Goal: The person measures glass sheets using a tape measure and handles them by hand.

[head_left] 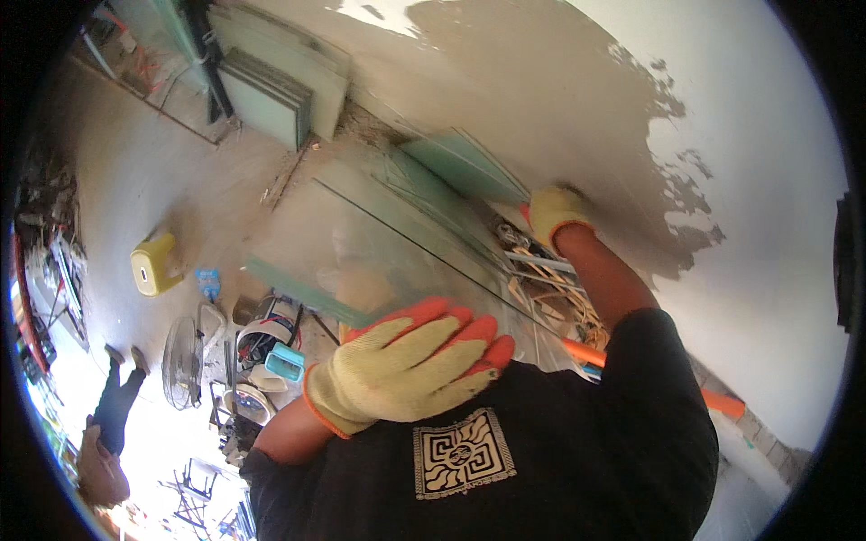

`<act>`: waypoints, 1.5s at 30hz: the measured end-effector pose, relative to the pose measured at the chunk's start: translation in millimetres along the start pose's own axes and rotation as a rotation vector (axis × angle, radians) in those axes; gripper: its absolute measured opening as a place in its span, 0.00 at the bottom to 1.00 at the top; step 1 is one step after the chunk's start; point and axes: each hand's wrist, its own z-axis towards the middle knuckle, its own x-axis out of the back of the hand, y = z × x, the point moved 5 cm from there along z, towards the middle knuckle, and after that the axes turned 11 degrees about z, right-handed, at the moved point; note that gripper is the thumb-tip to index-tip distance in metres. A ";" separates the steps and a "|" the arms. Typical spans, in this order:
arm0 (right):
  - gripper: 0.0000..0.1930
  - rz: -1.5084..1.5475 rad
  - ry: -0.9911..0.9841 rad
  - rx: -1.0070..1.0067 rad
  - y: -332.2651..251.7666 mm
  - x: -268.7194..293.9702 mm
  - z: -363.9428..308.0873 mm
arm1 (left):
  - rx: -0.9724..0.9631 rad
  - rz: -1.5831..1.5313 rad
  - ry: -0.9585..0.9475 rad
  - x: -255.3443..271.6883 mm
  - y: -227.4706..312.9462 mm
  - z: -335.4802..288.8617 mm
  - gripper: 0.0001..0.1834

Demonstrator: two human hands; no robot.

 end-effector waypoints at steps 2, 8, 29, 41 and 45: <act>0.29 0.069 -0.120 -0.017 16.8 -28.3 5.8 | 0.014 0.018 -0.017 -2.6 1.5 3.7 0.14; 0.30 0.413 -0.364 -0.211 69.1 -148.5 65.9 | -0.007 0.110 -0.157 -11.1 3.6 11.4 0.14; 0.33 0.424 0.190 -0.453 123.1 -219.1 117.5 | 0.073 0.206 -0.314 -15.6 5.1 27.0 0.17; 0.25 0.291 -0.019 -0.307 107.2 -229.4 137.5 | 0.055 0.217 -0.265 -17.1 6.7 30.5 0.14; 0.25 0.394 0.180 -0.308 108.4 -235.5 119.1 | 0.065 0.190 -0.275 -18.0 5.7 29.0 0.12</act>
